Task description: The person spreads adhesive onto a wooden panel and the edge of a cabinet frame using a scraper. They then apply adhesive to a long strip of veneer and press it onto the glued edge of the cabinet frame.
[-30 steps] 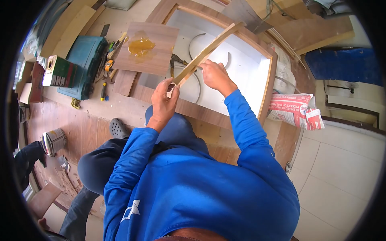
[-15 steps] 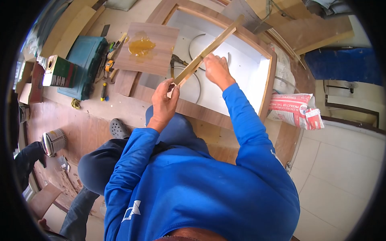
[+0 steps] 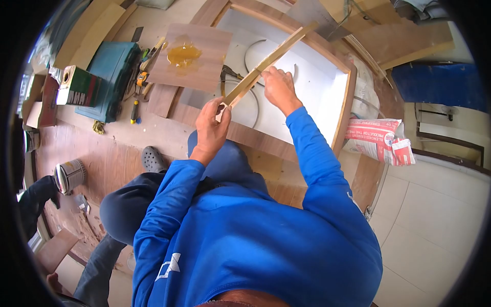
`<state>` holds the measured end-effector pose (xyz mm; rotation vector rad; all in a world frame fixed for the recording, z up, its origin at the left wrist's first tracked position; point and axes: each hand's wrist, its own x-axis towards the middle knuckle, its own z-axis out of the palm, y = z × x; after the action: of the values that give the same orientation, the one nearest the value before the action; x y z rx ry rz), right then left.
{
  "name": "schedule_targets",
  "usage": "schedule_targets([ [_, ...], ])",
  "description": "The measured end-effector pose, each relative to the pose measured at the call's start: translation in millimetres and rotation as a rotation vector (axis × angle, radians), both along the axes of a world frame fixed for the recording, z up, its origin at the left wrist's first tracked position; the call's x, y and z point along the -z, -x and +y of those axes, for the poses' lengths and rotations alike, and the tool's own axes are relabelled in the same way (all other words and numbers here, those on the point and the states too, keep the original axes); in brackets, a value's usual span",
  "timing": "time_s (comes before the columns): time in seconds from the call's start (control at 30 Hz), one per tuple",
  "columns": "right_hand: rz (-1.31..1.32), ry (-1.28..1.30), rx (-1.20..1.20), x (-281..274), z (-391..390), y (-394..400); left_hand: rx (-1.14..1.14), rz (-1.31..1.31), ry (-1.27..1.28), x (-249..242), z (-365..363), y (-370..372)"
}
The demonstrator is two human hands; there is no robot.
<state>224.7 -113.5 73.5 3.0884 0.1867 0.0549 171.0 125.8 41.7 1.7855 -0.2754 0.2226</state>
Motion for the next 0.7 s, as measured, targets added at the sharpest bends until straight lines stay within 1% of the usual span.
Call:
schedule_targets([
  [0.03,0.033,-0.013,-0.047,-1,7,7,0.0,0.005,-0.005,1,1,1],
  [0.1,0.06,-0.032,-0.06,-3,22,20,-0.005,0.01,-0.008,2,1,2],
  [0.2,0.061,-0.143,-0.179,-7,38,34,-0.003,0.057,-0.012,2,3,6],
  [0.23,0.063,-0.147,-0.181,-9,40,35,-0.004,0.059,-0.016,3,3,7],
  [0.3,0.046,-0.133,-0.07,-17,44,36,-0.031,0.164,0.006,6,3,10],
  [0.33,0.0,0.001,-0.045,-23,43,30,-0.033,0.17,-0.002,8,5,11],
  [0.37,-0.067,-0.034,0.004,-20,38,25,-0.031,0.206,0.01,10,5,10],
  [0.43,-0.083,-0.122,0.014,-3,21,15,-0.025,0.236,0.026,11,4,11],
  [0.47,-0.084,-0.122,0.013,1,20,13,-0.035,0.238,0.03,11,4,11],
  [0.53,-0.065,-0.021,-0.003,9,18,11,-0.047,0.243,0.034,12,5,12],
  [0.63,0.017,0.019,-0.026,4,34,19,-0.042,0.258,-0.002,13,7,14],
  [0.7,0.042,-0.015,-0.035,-1,43,26,-0.043,0.282,0.021,16,7,13],
])
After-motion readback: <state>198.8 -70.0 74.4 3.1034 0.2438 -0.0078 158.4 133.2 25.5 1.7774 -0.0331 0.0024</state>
